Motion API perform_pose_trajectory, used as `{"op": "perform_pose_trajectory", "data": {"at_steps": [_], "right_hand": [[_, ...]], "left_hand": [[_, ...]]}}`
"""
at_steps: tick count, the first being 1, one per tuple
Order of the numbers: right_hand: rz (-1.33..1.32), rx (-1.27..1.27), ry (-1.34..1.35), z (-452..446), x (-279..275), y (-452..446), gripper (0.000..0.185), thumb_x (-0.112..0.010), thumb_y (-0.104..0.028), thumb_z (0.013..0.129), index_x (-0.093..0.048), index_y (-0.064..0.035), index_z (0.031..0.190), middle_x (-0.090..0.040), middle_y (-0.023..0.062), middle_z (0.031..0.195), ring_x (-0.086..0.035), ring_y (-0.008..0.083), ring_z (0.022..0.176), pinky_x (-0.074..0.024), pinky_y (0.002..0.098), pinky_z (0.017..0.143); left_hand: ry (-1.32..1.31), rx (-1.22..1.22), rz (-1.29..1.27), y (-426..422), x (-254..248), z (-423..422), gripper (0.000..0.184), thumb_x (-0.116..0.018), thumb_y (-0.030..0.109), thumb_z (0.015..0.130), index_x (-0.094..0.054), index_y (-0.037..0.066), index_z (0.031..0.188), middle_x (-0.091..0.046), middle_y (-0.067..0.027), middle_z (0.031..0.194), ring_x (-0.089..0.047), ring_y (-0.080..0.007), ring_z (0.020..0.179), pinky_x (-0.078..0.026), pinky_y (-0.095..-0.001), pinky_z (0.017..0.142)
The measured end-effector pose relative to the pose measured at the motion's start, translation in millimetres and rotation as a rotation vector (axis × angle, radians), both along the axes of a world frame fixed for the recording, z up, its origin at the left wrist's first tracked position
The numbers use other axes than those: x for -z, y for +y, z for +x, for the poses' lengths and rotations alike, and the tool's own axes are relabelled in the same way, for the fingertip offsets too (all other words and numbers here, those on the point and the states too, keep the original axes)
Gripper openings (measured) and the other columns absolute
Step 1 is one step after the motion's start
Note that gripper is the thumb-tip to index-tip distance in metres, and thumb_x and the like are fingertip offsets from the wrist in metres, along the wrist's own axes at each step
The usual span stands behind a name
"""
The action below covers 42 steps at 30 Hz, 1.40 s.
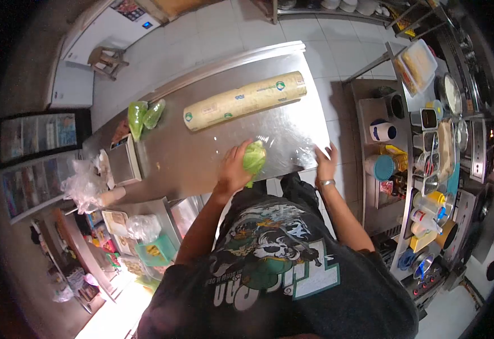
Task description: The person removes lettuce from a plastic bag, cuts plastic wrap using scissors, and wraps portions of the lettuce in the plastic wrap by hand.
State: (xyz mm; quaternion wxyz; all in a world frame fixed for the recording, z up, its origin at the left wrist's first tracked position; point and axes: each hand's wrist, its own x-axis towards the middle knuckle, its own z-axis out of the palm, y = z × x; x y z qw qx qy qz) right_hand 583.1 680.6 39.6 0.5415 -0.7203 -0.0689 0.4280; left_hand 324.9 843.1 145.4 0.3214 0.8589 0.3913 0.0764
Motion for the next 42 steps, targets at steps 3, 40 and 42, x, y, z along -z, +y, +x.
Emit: {"op": "perform_pose_trajectory", "data": {"at_steps": [3, 40, 42], "right_hand": [[-0.319, 0.379, 0.152, 3.1, 45.2, -58.7, 0.102, -0.08, -0.004, 0.074, -0.013, -0.0124, 0.151, -0.026, 0.0138, 0.153, -0.045, 0.0304, 0.126, -0.0446, 0.0499, 0.096], [0.003, -1.07, 0.014, 10.7, -74.3, 11.3, 0.011, -0.059, -0.011, 0.097, -0.066, -0.0025, 0.093, -0.066, 0.0005, 0.083, -0.061, 0.0116, 0.078, -0.0502, 0.0268, 0.074], [0.158, -1.056, -0.13, 9.1, -50.4, 54.9, 0.015, -0.059, -0.016, 0.098, -0.065, -0.0023, 0.095, -0.063, -0.0009, 0.083, -0.059, 0.0101, 0.078, -0.05, 0.0273, 0.076]], "left_hand": [[0.036, 0.113, 0.048, 3.1, 28.7, 10.2, 0.074, -0.073, 0.013, 0.075, -0.042, 0.01, 0.141, -0.059, -0.0161, 0.113, -0.055, -0.0377, 0.105, -0.045, -0.0457, 0.09], [0.29, 0.296, 0.404, -8.3, 90.5, 59.4, 0.054, -0.063, 0.019, 0.079, -0.051, 0.011, 0.131, -0.057, -0.0079, 0.116, -0.056, -0.0274, 0.108, -0.046, -0.0431, 0.094], [0.273, 0.3, 0.4, -6.7, 95.2, 54.9, 0.053, -0.061, 0.024, 0.084, -0.05, 0.01, 0.134, -0.056, -0.0107, 0.121, -0.054, -0.0308, 0.112, -0.044, -0.0444, 0.098]]}}
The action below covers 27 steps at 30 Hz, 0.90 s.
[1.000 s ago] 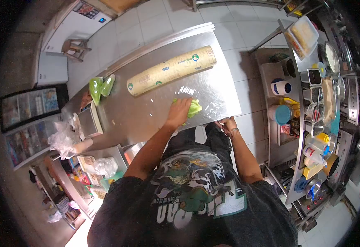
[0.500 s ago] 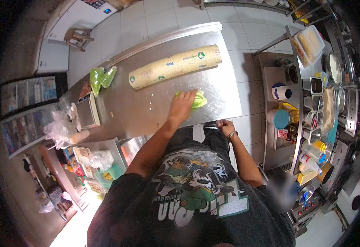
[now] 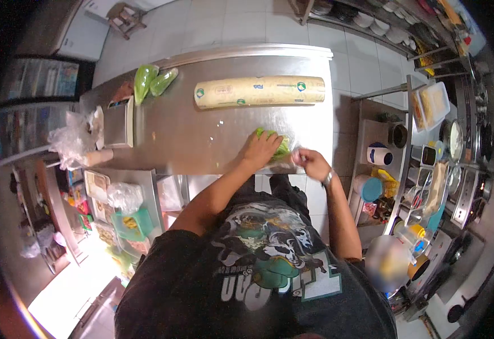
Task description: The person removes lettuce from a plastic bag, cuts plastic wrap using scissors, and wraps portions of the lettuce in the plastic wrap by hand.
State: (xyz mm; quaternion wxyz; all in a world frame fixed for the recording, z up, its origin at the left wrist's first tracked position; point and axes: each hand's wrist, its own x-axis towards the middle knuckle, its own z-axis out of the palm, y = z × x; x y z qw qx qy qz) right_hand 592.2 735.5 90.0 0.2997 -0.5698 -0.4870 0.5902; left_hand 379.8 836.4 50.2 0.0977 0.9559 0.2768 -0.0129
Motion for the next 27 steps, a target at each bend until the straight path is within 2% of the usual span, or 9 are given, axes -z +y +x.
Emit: {"op": "perform_pose_trajectory", "data": {"at_steps": [2, 5, 9, 11, 14, 16, 20, 23, 27], "right_hand": [[-0.227, 0.185, 0.205, -10.1, 21.9, 50.8, 0.016, -0.056, -0.016, 0.099, -0.065, -0.0032, 0.097, -0.064, -0.0007, 0.089, -0.058, 0.0099, 0.082, -0.0496, 0.0274, 0.078], [-0.262, 0.296, 0.35, -30.8, 66.4, 85.2, 0.016, -0.053, -0.014, 0.1, -0.064, -0.0025, 0.099, -0.066, 0.0031, 0.094, -0.06, 0.0131, 0.085, -0.0492, 0.0284, 0.08], [-0.323, 0.391, 0.64, -41.0, 74.0, 91.2, 0.018, -0.051, -0.012, 0.1, -0.064, -0.0002, 0.102, -0.066, 0.0053, 0.098, -0.059, 0.0143, 0.09, -0.0452, 0.0283, 0.088], [-0.306, 0.406, 0.573, -43.7, 74.4, 88.3, 0.018, -0.051, -0.012, 0.1, -0.065, -0.0001, 0.102, -0.066, 0.0055, 0.099, -0.058, 0.0143, 0.091, -0.0449, 0.0281, 0.088], [-0.242, 0.411, 0.515, -51.5, 66.4, 85.6, 0.02, -0.052, -0.012, 0.1, -0.065, 0.0013, 0.106, -0.067, 0.0064, 0.103, -0.058, 0.014, 0.095, -0.044, 0.0287, 0.091], [-0.184, 0.528, 0.468, -60.4, 64.2, 85.6, 0.023, -0.054, -0.016, 0.1, -0.067, 0.001, 0.109, -0.066, 0.0043, 0.101, -0.059, 0.0133, 0.092, -0.0472, 0.0275, 0.083], [-0.11, 0.477, 0.376, -63.1, 90.1, 81.9, 0.025, -0.054, -0.016, 0.098, -0.067, 0.0, 0.113, -0.067, 0.0052, 0.107, -0.059, 0.0138, 0.097, -0.0462, 0.0277, 0.087], [-0.139, 0.412, 0.274, -69.1, 86.0, 89.8, 0.026, -0.05, -0.012, 0.097, -0.067, 0.0003, 0.113, -0.068, 0.0068, 0.106, -0.06, 0.0139, 0.096, -0.0458, 0.0263, 0.089], [0.013, 0.277, 0.152, -74.3, 84.5, 94.8, 0.034, -0.043, -0.009, 0.091, -0.066, 0.0007, 0.113, -0.068, 0.0095, 0.105, -0.061, 0.0191, 0.097, -0.0456, 0.028, 0.09]], "left_hand": [[-0.012, -0.004, -0.003, -1.1, 13.5, -5.3, 0.052, -0.058, 0.028, 0.088, -0.049, 0.009, 0.136, -0.055, -0.0134, 0.126, -0.052, -0.0342, 0.115, -0.042, -0.0458, 0.101], [-0.137, -0.252, -0.262, -0.4, 28.3, -13.5, 0.05, -0.047, 0.034, 0.098, -0.045, 0.005, 0.139, -0.05, -0.0184, 0.133, -0.048, -0.0394, 0.12, -0.037, -0.0488, 0.106], [-0.125, -0.282, -0.503, 11.9, -14.7, -17.1, 0.05, -0.037, 0.032, 0.102, -0.038, 0.002, 0.143, -0.045, -0.0214, 0.138, -0.044, -0.0404, 0.125, -0.034, -0.0496, 0.108], [-0.146, -0.302, -0.603, 9.9, -4.3, -19.3, 0.05, -0.036, 0.03, 0.103, -0.037, 0.002, 0.144, -0.044, -0.0214, 0.14, -0.044, -0.0389, 0.127, -0.034, -0.049, 0.109], [-0.163, -0.22, -0.369, 2.1, 48.1, -20.8, 0.05, -0.034, 0.029, 0.103, -0.033, 0.005, 0.147, -0.039, -0.0199, 0.145, -0.042, -0.0376, 0.13, -0.032, -0.0481, 0.111], [-0.181, -0.341, -0.516, 5.1, 37.4, -22.1, 0.049, -0.033, 0.025, 0.103, -0.032, 0.006, 0.147, -0.034, -0.018, 0.15, -0.04, -0.0349, 0.132, -0.031, -0.0463, 0.113], [-0.373, -0.421, -0.534, 8.6, -12.2, -29.2, 0.049, -0.035, 0.028, 0.102, -0.035, 0.005, 0.145, -0.03, -0.0157, 0.153, -0.031, -0.0347, 0.139, -0.029, -0.0472, 0.112], [-0.238, -0.416, -0.333, -1.7, -4.4, -27.0, 0.046, -0.037, 0.022, 0.1, -0.04, 0.005, 0.142, -0.025, -0.0133, 0.156, -0.029, -0.0343, 0.14, -0.026, -0.0492, 0.113], [-0.021, -0.404, -0.106, -5.7, -7.7, -24.8, 0.052, -0.052, 0.015, 0.089, -0.044, -0.002, 0.137, -0.032, -0.023, 0.15, -0.031, -0.0354, 0.138, -0.028, -0.0485, 0.11]]}}
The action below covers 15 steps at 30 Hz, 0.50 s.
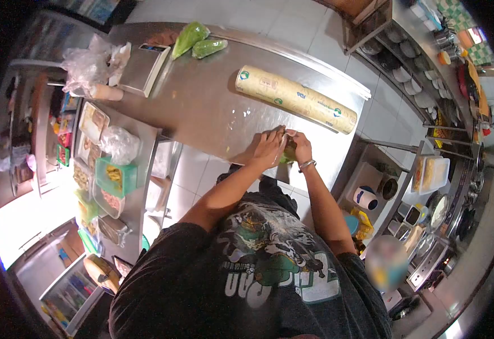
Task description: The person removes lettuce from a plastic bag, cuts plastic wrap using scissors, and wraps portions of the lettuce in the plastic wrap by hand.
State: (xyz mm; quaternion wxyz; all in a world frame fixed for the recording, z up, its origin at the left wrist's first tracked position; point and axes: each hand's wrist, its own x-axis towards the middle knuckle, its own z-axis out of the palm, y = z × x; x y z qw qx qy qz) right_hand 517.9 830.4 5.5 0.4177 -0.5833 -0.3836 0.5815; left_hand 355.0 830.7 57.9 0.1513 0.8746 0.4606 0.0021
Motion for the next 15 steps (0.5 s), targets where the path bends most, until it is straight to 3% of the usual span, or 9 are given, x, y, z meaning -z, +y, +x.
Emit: {"op": "perform_pose_trajectory", "data": {"at_steps": [2, 3, 4, 5, 6, 8, 11, 15], "right_hand": [[0.103, -0.052, -0.108, -0.4, 1.3, 0.0, 0.035, -0.042, -0.01, 0.089, -0.066, 0.001, 0.113, -0.068, 0.0105, 0.105, -0.061, 0.0214, 0.098, -0.0453, 0.0296, 0.092], [0.152, -0.091, -0.175, -0.7, 1.7, 0.2, 0.035, -0.044, -0.011, 0.086, -0.067, 0.0008, 0.111, -0.066, 0.0146, 0.105, -0.061, 0.0261, 0.1, -0.0453, 0.0329, 0.092], [0.199, -0.129, -0.243, -0.9, 1.6, -0.8, 0.036, -0.046, -0.012, 0.083, -0.068, 0.0006, 0.108, -0.065, 0.0186, 0.106, -0.061, 0.0307, 0.101, -0.0453, 0.0361, 0.093], [0.204, -0.127, -0.246, -1.0, 1.9, -1.9, 0.036, -0.046, -0.012, 0.083, -0.068, 0.0006, 0.108, -0.065, 0.0186, 0.106, -0.061, 0.0307, 0.101, -0.0453, 0.0361, 0.093], [0.208, -0.133, -0.324, -1.7, 3.0, -2.6, 0.037, -0.046, -0.013, 0.082, -0.067, 0.0006, 0.108, -0.064, 0.019, 0.104, -0.061, 0.0321, 0.1, -0.0452, 0.0371, 0.093], [0.218, -0.096, -0.339, -4.7, 5.2, -5.2, 0.038, -0.046, -0.014, 0.08, -0.067, 0.0005, 0.108, -0.062, 0.0192, 0.101, -0.06, 0.0336, 0.099, -0.0451, 0.0388, 0.093], [0.233, -0.123, -0.38, 0.7, 12.1, -4.8, 0.036, -0.049, -0.015, 0.081, -0.067, -0.0007, 0.109, -0.062, 0.0198, 0.104, -0.059, 0.0343, 0.1, -0.0455, 0.0412, 0.091], [0.273, -0.254, -0.576, -2.0, 7.7, -0.9, 0.035, -0.052, -0.021, 0.084, -0.068, -0.0038, 0.109, -0.062, 0.0195, 0.106, -0.057, 0.0362, 0.1, -0.0457, 0.044, 0.091]], "left_hand": [[-0.048, -0.172, -0.442, 4.0, -30.5, 2.4, 0.054, -0.056, 0.013, 0.083, -0.045, -0.005, 0.133, -0.039, -0.026, 0.141, -0.036, -0.0361, 0.132, -0.03, -0.0479, 0.109], [-0.049, -0.171, -0.435, 0.8, -15.2, 3.2, 0.054, -0.056, 0.013, 0.083, -0.045, -0.005, 0.133, -0.039, -0.026, 0.141, -0.036, -0.0361, 0.132, -0.03, -0.0479, 0.109], [-0.032, -0.13, -0.261, -6.0, 14.8, 3.4, 0.051, -0.06, 0.02, 0.083, -0.05, -0.006, 0.127, -0.044, -0.025, 0.137, -0.042, -0.0372, 0.126, -0.036, -0.0463, 0.104], [-0.016, -0.09, -0.087, -9.7, 30.6, 3.4, 0.05, -0.065, 0.026, 0.083, -0.054, -0.006, 0.121, -0.049, -0.0239, 0.132, -0.047, -0.0384, 0.12, -0.041, -0.0448, 0.1], [-0.018, -0.089, -0.083, -7.4, 24.8, 1.9, 0.05, -0.065, 0.026, 0.083, -0.054, -0.006, 0.121, -0.049, -0.0239, 0.132, -0.047, -0.0384, 0.12, -0.041, -0.0447, 0.1], [-0.087, -0.022, -0.24, 1.8, 13.3, -5.1, 0.075, -0.075, 0.028, 0.072, -0.044, -0.008, 0.13, -0.045, -0.0243, 0.133, -0.044, -0.038, 0.124, -0.034, -0.0459, 0.108], [-0.27, -0.148, -0.368, 9.8, 34.5, -16.0, 0.083, -0.082, 0.029, 0.067, -0.044, -0.006, 0.132, -0.047, -0.0235, 0.134, -0.047, -0.0381, 0.123, -0.037, -0.0459, 0.108], [-0.442, -0.047, -0.628, 22.4, 40.8, -51.1, 0.074, -0.078, 0.025, 0.072, -0.047, -0.003, 0.134, -0.046, -0.0216, 0.14, -0.042, -0.0351, 0.133, -0.035, -0.0416, 0.11]]}}
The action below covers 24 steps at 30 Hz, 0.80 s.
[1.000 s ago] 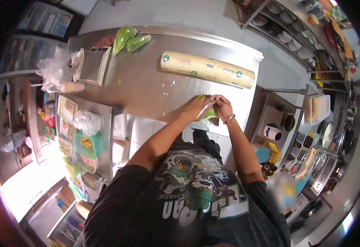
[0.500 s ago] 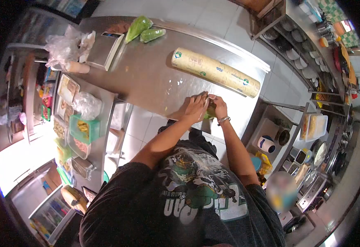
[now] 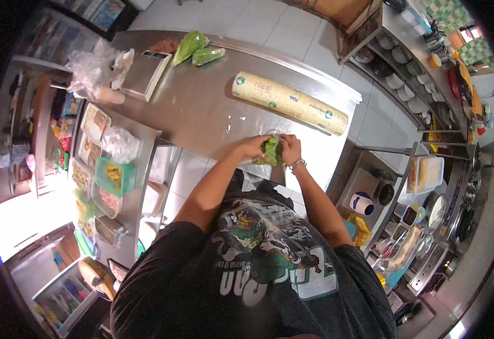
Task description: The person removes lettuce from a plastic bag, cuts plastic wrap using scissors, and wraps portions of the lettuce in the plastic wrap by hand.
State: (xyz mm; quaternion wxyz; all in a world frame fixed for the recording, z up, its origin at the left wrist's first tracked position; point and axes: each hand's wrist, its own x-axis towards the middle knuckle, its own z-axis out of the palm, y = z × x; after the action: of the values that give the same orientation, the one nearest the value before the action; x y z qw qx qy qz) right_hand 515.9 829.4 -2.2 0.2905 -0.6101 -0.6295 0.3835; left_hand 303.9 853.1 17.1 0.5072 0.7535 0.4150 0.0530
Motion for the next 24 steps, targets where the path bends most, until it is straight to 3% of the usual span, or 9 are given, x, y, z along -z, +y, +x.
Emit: {"op": "perform_pose_trajectory", "data": {"at_steps": [2, 4, 6, 9, 12, 16, 18, 20, 24], "right_hand": [[0.059, -0.03, -0.295, -1.6, 3.4, 0.7, 0.031, -0.05, -0.023, 0.09, -0.07, -0.0068, 0.107, -0.062, 0.0194, 0.102, -0.057, 0.0367, 0.096, -0.0465, 0.0454, 0.089], [0.031, -0.033, -0.378, -5.5, 1.9, 3.2, 0.031, -0.05, -0.025, 0.09, -0.07, -0.0081, 0.107, -0.062, 0.0189, 0.102, -0.057, 0.0373, 0.096, -0.0463, 0.0462, 0.089], [-0.009, -0.035, -0.458, -10.9, -1.5, 1.8, 0.031, -0.049, -0.027, 0.091, -0.07, -0.0095, 0.106, -0.062, 0.0184, 0.103, -0.057, 0.0379, 0.096, -0.0461, 0.047, 0.09], [0.017, -0.052, -0.638, -18.6, -8.6, 1.9, 0.034, -0.046, -0.03, 0.093, -0.069, -0.0107, 0.109, -0.063, 0.0177, 0.104, -0.057, 0.0389, 0.096, -0.0462, 0.0466, 0.091], [-0.008, -0.07, -0.68, -7.0, 19.6, 10.4, 0.038, -0.045, -0.035, 0.092, -0.069, -0.0112, 0.109, -0.062, 0.016, 0.11, -0.058, 0.0372, 0.099, -0.0469, 0.049, 0.091], [-0.063, -0.418, -0.446, 32.8, 35.0, 29.6, 0.034, -0.044, -0.028, 0.094, -0.066, -0.008, 0.111, -0.067, 0.0205, 0.098, -0.067, 0.0301, 0.089, -0.0527, 0.0442, 0.086], [-0.595, 0.215, 0.68, 49.4, 10.9, 36.8, 0.03, -0.048, -0.018, 0.094, -0.056, -0.0034, 0.119, -0.067, 0.0201, 0.098, -0.067, 0.0264, 0.089, -0.0552, 0.0387, 0.081], [-0.301, 0.409, 0.67, 63.3, -9.0, 28.8, 0.039, -0.055, -0.01, 0.091, -0.044, -0.0006, 0.128, -0.064, 0.0207, 0.108, -0.065, 0.0236, 0.095, -0.0563, 0.037, 0.079], [0.225, -0.627, -0.44, 20.6, -103.8, -3.7, 0.094, -0.082, -0.031, 0.07, -0.032, -0.0118, 0.147, -0.042, 0.0227, 0.142, -0.047, 0.0371, 0.129, -0.0428, 0.0433, 0.104]], "left_hand": [[-0.709, -0.249, -0.819, -2.3, 14.0, -23.2, 0.081, -0.078, 0.024, 0.074, -0.041, -0.002, 0.141, -0.044, -0.0233, 0.142, -0.042, -0.0348, 0.133, -0.035, -0.0412, 0.111], [-0.64, -0.381, -0.821, -2.1, -3.4, -34.8, 0.087, -0.079, 0.028, 0.075, -0.037, -0.001, 0.145, -0.044, -0.023, 0.144, -0.04, -0.0358, 0.134, -0.033, -0.0419, 0.112], [0.028, -0.351, 0.171, -12.3, -31.4, -31.9, 0.091, -0.08, 0.032, 0.074, -0.034, 0.002, 0.147, -0.043, -0.0232, 0.143, -0.039, -0.0377, 0.136, -0.033, -0.0461, 0.113], [0.06, -0.061, 0.488, -23.1, -63.8, 6.4, 0.104, -0.082, 0.033, 0.072, -0.023, 0.002, 0.151, -0.037, -0.0231, 0.147, -0.033, -0.0384, 0.139, -0.029, -0.0458, 0.115], [0.166, 0.1, 0.375, -28.0, -53.3, 25.9, 0.111, -0.083, 0.035, 0.07, -0.016, -0.002, 0.151, -0.034, -0.0237, 0.149, -0.032, -0.0372, 0.14, -0.028, -0.0418, 0.116], [0.145, -0.006, 0.43, -24.1, -24.7, 33.0, 0.11, -0.086, 0.032, 0.064, -0.024, 0.005, 0.15, -0.045, -0.0201, 0.14, -0.041, -0.0352, 0.132, -0.034, -0.0441, 0.111], [0.135, 0.008, 0.398, -17.3, -10.9, 31.2, 0.103, -0.086, 0.031, 0.064, -0.031, 0.004, 0.147, -0.048, -0.0193, 0.137, -0.045, -0.0346, 0.129, -0.036, -0.0432, 0.109], [0.126, 0.019, 0.366, -5.8, -9.5, 29.4, 0.097, -0.086, 0.03, 0.063, -0.038, 0.004, 0.143, -0.051, -0.0185, 0.134, -0.048, -0.0339, 0.125, -0.038, -0.0423, 0.107], [0.162, 0.102, 0.135, 12.4, -24.2, 31.4, 0.097, -0.088, 0.034, 0.058, -0.044, 0.003, 0.138, -0.052, -0.0196, 0.133, -0.049, -0.0342, 0.125, -0.038, -0.0403, 0.107]]}}
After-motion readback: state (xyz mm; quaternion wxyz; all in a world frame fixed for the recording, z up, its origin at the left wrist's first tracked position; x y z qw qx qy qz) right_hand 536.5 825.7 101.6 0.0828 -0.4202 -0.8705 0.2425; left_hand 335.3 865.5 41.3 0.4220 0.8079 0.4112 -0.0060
